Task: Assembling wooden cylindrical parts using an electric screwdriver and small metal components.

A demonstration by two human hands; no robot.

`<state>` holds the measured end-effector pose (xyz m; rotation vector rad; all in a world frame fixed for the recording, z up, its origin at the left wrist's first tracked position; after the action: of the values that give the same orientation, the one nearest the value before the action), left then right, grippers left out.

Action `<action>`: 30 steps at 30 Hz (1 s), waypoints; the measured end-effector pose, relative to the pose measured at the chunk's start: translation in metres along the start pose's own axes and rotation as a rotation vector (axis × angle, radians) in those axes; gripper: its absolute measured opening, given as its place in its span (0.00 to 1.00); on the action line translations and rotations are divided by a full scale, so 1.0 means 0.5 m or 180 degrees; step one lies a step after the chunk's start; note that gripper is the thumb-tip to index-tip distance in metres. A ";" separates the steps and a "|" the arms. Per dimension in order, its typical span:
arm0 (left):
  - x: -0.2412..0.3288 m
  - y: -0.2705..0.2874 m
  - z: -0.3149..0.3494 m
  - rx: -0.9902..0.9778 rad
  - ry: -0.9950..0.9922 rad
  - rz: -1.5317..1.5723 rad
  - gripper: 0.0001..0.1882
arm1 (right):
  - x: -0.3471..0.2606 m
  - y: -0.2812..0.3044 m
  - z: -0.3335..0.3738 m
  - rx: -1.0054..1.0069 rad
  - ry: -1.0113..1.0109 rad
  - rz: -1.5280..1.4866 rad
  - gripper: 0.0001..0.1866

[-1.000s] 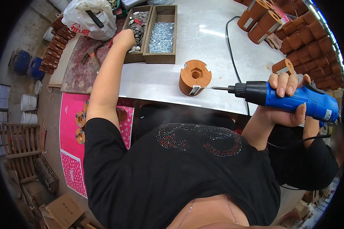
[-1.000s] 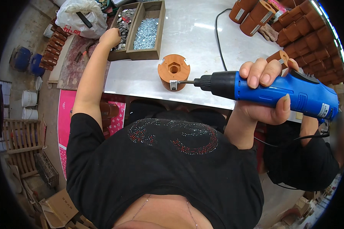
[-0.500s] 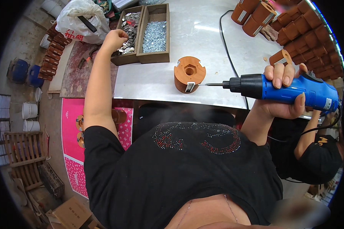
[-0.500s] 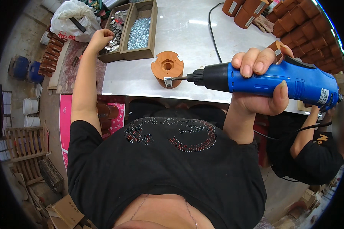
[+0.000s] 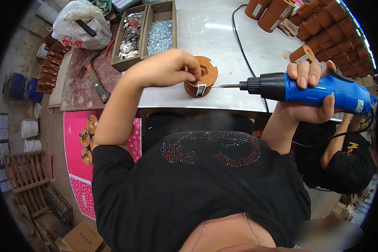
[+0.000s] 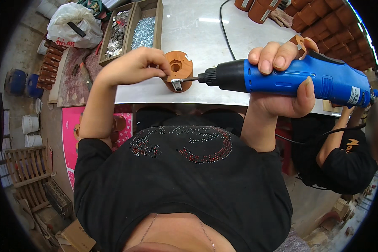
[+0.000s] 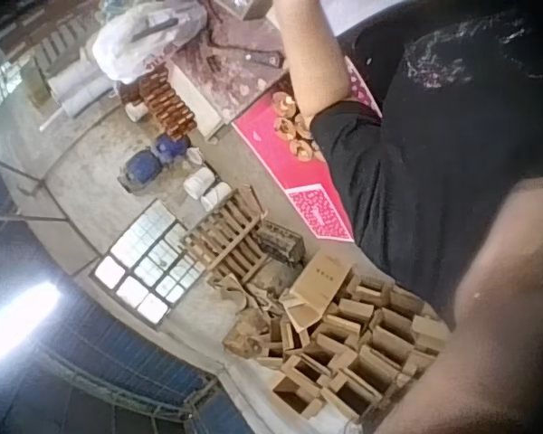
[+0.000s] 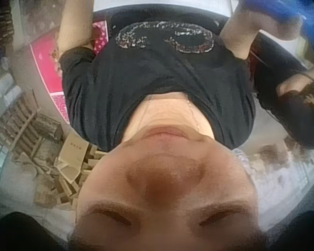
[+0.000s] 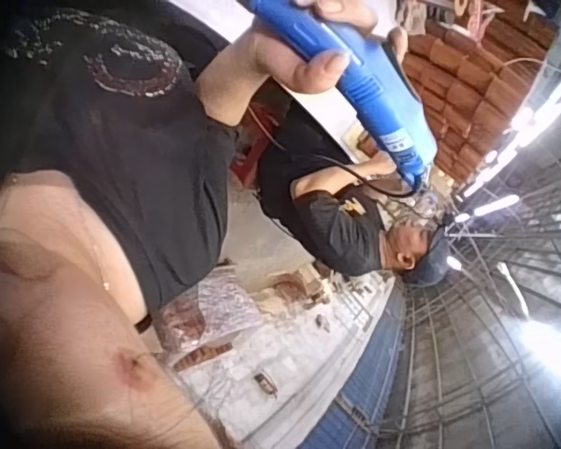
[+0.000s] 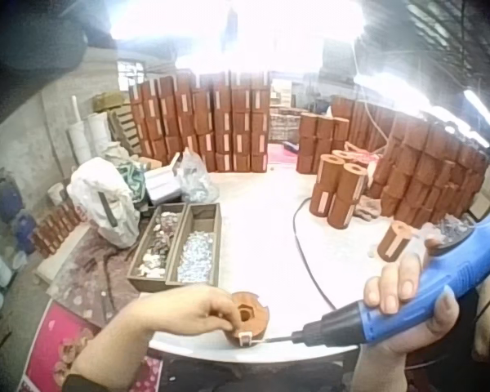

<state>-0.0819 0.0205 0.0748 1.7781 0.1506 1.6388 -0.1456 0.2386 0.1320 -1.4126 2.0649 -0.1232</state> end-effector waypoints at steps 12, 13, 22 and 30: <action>-0.034 -0.049 -0.008 0.1350 -0.0377 -0.0045 0.06 | -0.008 0.013 0.004 0.0144 0.0003 -0.0007 0.29; -0.037 -0.045 0.005 0.1778 -0.0423 -0.0488 0.06 | -0.007 0.015 0.004 0.0143 -0.0008 -0.0026 0.29; -0.014 -0.132 0.049 0.3027 -0.0687 -0.1338 0.14 | 0.013 0.013 0.002 0.0135 -0.0113 -0.0081 0.29; -0.030 -0.130 0.055 0.2842 -0.0706 -0.0868 0.16 | 0.028 0.008 0.003 0.0028 -0.0129 0.0072 0.29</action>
<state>-0.0360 0.0498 0.0277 2.4167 1.1079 1.2292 -0.1513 0.2284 0.1228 -1.3749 2.0442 -0.0933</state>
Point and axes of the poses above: each hand's wrist, its own z-axis away from the middle knuckle, its own y-axis out of the back of the hand, x = y × z, the point moved 5 cm from there along -z, towards the middle knuckle, and after that the axes turned 9 degrees about z, right-handed, at the moved point
